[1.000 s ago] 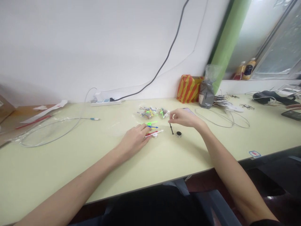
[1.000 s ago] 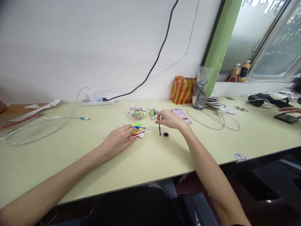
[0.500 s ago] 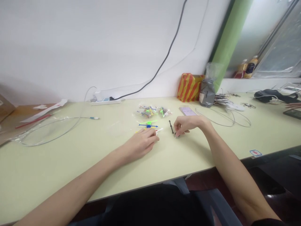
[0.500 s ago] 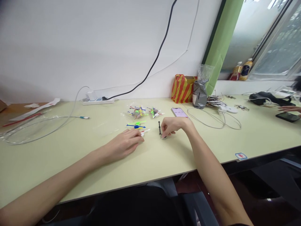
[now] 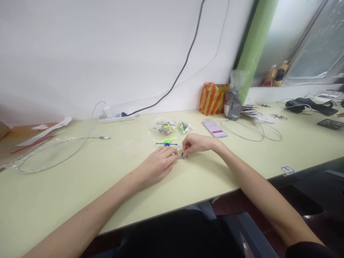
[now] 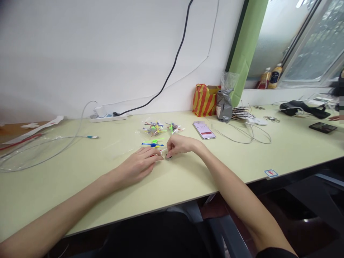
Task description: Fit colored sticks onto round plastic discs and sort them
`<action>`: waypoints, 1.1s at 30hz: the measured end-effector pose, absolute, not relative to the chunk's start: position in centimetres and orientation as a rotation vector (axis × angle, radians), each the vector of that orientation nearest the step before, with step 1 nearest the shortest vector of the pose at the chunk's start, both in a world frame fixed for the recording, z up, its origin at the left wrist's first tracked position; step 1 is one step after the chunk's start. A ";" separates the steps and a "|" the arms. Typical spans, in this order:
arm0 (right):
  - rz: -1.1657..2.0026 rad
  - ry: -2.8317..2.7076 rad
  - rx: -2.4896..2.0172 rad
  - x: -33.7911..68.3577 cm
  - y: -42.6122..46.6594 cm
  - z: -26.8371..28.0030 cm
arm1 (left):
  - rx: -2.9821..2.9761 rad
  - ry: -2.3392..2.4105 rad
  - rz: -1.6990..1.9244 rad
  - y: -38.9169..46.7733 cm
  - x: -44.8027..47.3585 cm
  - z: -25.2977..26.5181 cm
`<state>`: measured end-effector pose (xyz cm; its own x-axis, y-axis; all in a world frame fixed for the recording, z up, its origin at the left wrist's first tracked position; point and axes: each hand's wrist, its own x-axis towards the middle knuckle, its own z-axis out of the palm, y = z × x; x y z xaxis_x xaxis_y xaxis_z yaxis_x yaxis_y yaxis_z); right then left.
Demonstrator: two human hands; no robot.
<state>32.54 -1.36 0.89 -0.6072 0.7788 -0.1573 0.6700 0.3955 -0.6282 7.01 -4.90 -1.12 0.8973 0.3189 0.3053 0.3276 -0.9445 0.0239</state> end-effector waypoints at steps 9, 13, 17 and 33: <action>0.345 -2.304 -1.892 34.6 -1.1 1.6 | -2.981 -0.501 -0.301 -4.8 7.1 -1.8; 0.260 -2.365 -2.090 34.7 -0.8 1.2 | -2.927 -0.518 -0.230 -4.9 7.5 -1.8; 0.331 -2.491 -2.056 34.9 -0.3 0.6 | -2.901 -0.503 -0.223 -4.9 7.8 -2.0; 0.457 -2.472 -1.926 34.7 -0.9 1.2 | -2.903 -0.452 -0.212 -5.0 8.9 -1.9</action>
